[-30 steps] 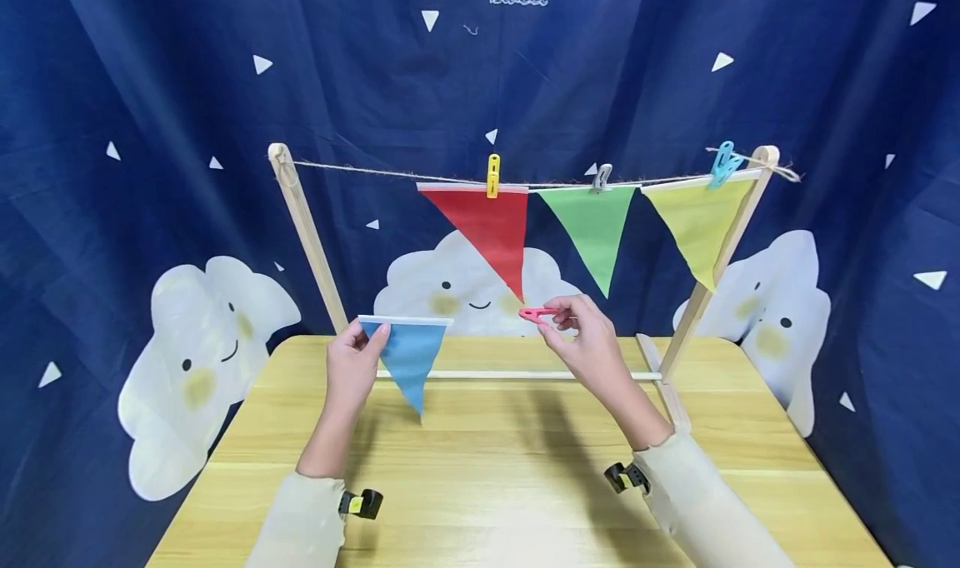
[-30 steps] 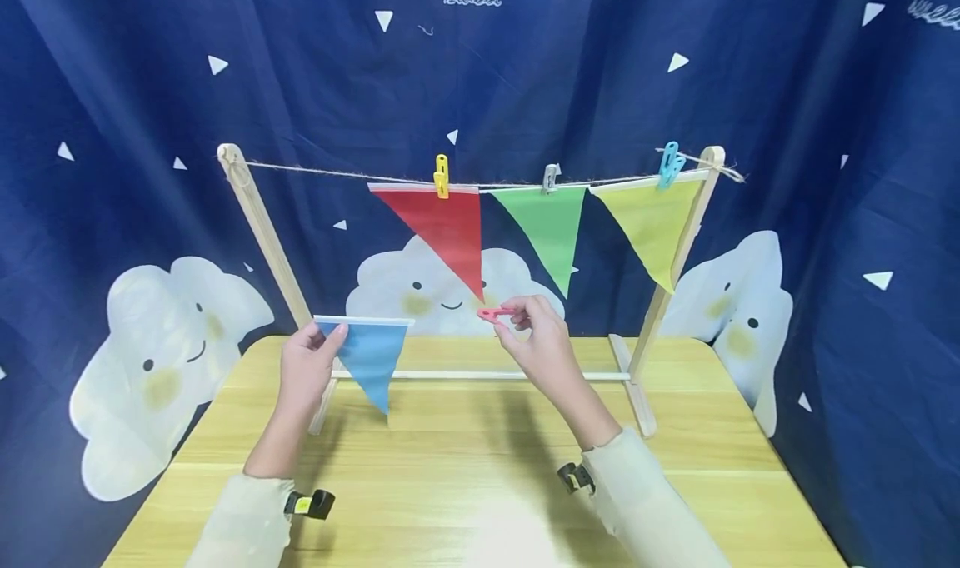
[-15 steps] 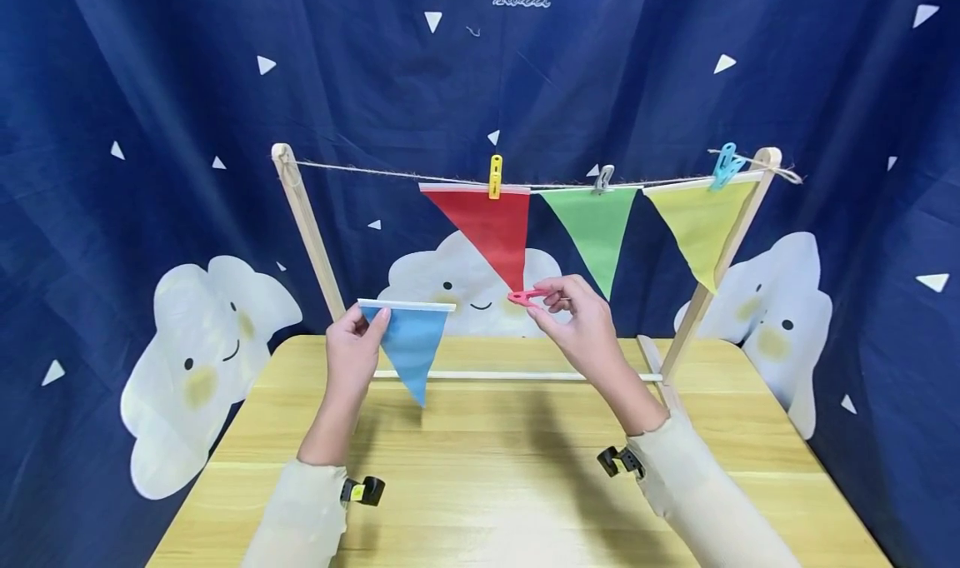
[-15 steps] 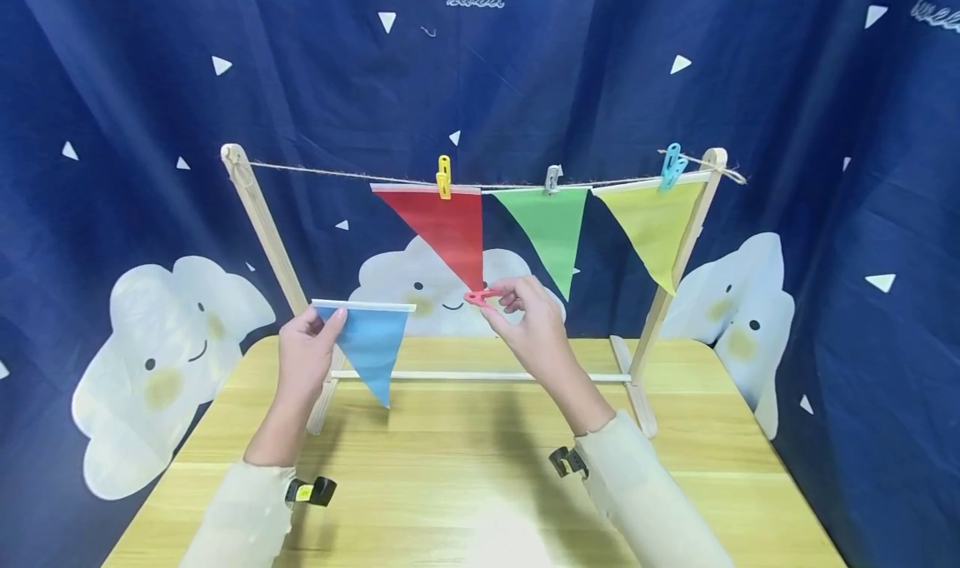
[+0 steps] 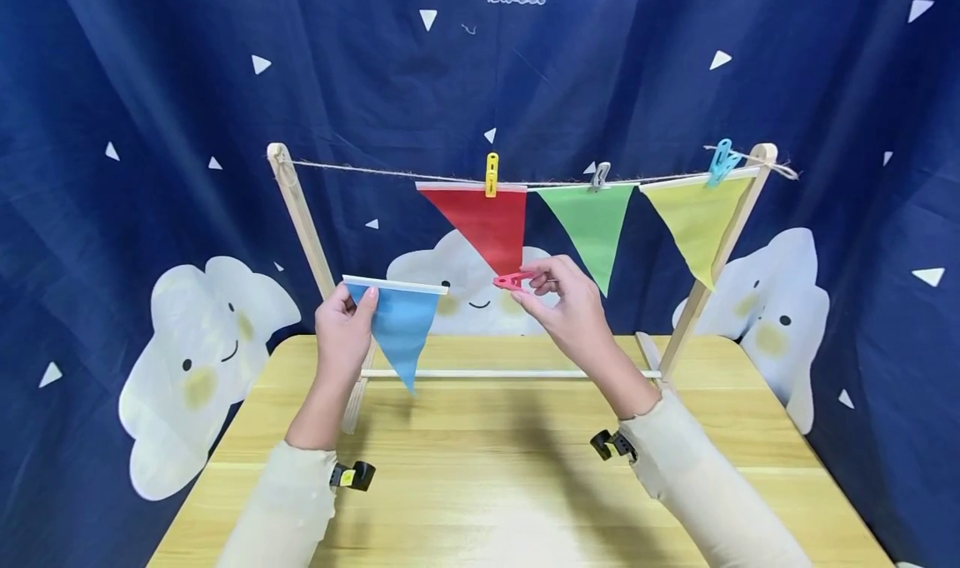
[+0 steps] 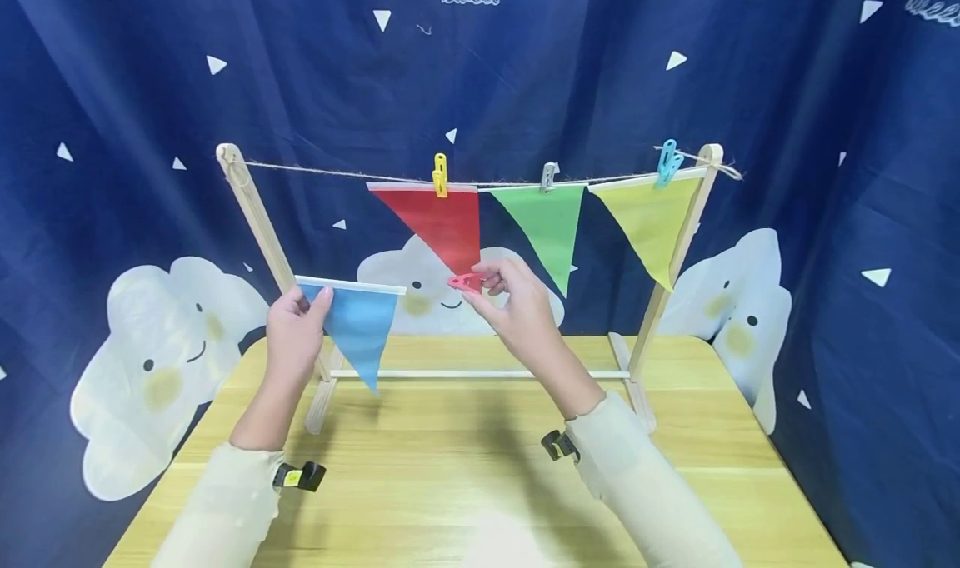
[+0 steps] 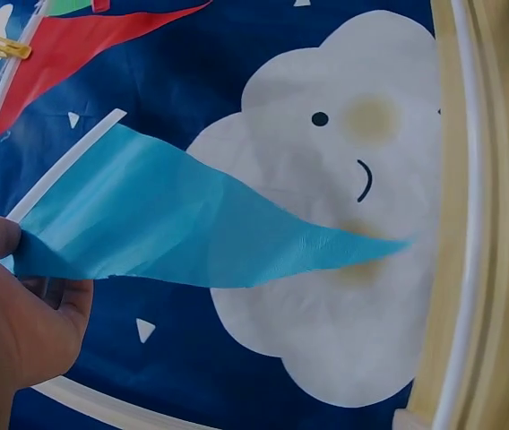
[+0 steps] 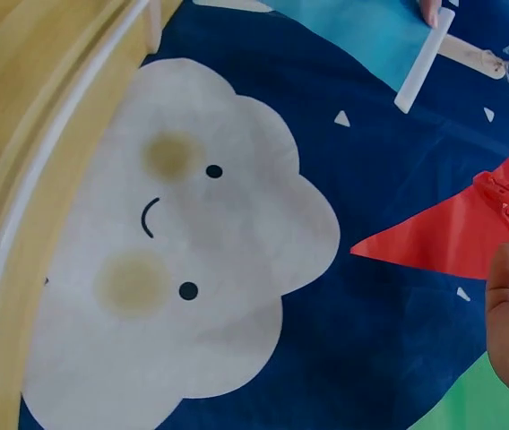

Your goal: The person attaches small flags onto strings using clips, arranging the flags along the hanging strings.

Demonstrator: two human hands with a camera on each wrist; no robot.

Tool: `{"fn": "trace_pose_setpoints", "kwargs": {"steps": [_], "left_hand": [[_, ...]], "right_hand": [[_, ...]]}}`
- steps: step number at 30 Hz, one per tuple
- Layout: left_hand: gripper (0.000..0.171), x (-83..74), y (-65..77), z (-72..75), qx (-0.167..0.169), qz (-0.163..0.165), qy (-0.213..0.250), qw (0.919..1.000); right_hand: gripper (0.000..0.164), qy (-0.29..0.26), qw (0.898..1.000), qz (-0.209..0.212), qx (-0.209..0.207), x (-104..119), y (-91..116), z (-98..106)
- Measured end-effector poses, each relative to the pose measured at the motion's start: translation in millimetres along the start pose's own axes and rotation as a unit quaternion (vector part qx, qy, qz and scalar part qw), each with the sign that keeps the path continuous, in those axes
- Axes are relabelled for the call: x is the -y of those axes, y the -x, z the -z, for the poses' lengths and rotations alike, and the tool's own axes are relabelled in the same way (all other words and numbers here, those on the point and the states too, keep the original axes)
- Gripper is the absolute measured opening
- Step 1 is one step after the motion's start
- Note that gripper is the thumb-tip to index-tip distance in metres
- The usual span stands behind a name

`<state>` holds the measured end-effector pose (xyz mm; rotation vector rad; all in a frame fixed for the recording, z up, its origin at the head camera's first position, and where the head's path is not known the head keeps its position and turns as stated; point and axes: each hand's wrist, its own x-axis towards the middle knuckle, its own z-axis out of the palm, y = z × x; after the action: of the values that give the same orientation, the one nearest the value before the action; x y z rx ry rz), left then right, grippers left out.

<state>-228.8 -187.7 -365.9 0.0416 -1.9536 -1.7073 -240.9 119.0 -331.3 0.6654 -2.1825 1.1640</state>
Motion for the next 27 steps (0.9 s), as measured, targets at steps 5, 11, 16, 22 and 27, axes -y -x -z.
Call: {"fn": "trace_pose_setpoints", "kwargs": {"steps": [5,11,16,22,27], "left_hand": [[0.027,-7.9,-6.3,0.9,0.020,0.003,-0.005,0.9998],[0.026,-19.4,-12.9,1.3,0.024,-0.006,-0.009,0.9996],[0.023,-30.3,-19.4,4.2,0.011,-0.005,0.000,0.9999],[0.022,-45.3,-31.2,8.6,-0.005,-0.001,0.021,0.9998],[0.023,-51.8,-42.2,11.4,-0.025,0.011,0.036,0.9990]], "right_hand": [[0.036,0.001,1.000,0.006,0.007,5.7,-7.6,1.6],[0.037,0.002,1.000,0.014,0.009,15.0,-18.0,4.0],[0.038,0.001,0.999,0.034,0.008,25.2,-27.9,7.1],[0.038,0.003,0.998,0.069,0.003,36.9,-41.0,8.1],[0.039,-0.009,0.996,0.086,0.016,48.2,-49.6,5.0]]}}
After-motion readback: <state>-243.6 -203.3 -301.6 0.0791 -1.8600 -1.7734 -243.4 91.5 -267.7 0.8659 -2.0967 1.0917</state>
